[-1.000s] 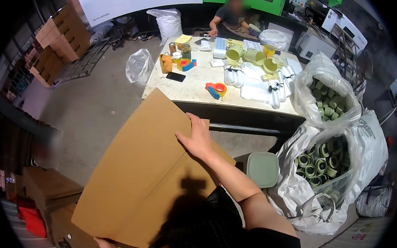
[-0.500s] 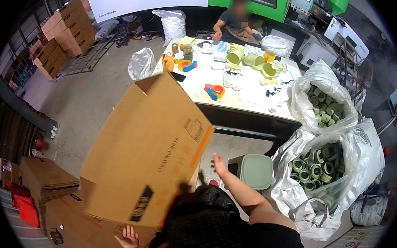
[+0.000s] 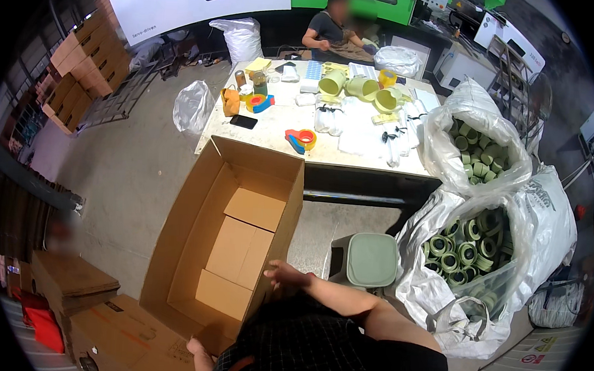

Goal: The person puts lids on plastic jugs, places each jug into a plastic bag, and stacks the bagged jugs inside a large cardboard box.

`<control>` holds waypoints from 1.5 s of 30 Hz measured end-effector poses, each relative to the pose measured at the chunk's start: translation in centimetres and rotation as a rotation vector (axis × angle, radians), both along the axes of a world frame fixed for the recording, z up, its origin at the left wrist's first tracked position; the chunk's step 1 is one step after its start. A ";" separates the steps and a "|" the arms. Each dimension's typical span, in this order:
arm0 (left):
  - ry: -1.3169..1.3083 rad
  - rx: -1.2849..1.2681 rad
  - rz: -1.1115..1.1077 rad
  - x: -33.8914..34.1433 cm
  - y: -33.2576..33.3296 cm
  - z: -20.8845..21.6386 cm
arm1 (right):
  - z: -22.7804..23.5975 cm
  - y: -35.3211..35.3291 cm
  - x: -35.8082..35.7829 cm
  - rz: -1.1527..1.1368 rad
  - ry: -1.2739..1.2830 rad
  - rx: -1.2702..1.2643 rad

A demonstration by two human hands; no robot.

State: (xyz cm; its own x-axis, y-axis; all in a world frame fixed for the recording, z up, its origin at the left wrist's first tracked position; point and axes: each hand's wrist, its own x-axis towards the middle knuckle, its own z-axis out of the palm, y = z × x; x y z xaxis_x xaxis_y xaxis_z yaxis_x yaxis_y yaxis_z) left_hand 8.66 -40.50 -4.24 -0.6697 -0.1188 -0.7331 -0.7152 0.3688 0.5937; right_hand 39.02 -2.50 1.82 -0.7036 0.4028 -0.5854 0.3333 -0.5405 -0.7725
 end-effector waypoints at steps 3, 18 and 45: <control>0.109 -0.512 -0.160 6.0 9.9 6.4 | -8.8 1.2 5.7 -0.022 0.071 -0.072; 0.716 -0.234 -1.673 19.7 35.5 11.2 | -4.2 8.0 17.2 -0.042 -0.307 0.461; 0.549 0.335 -1.381 13.0 58.0 -0.7 | -11.7 4.2 37.1 -0.844 -0.708 -0.209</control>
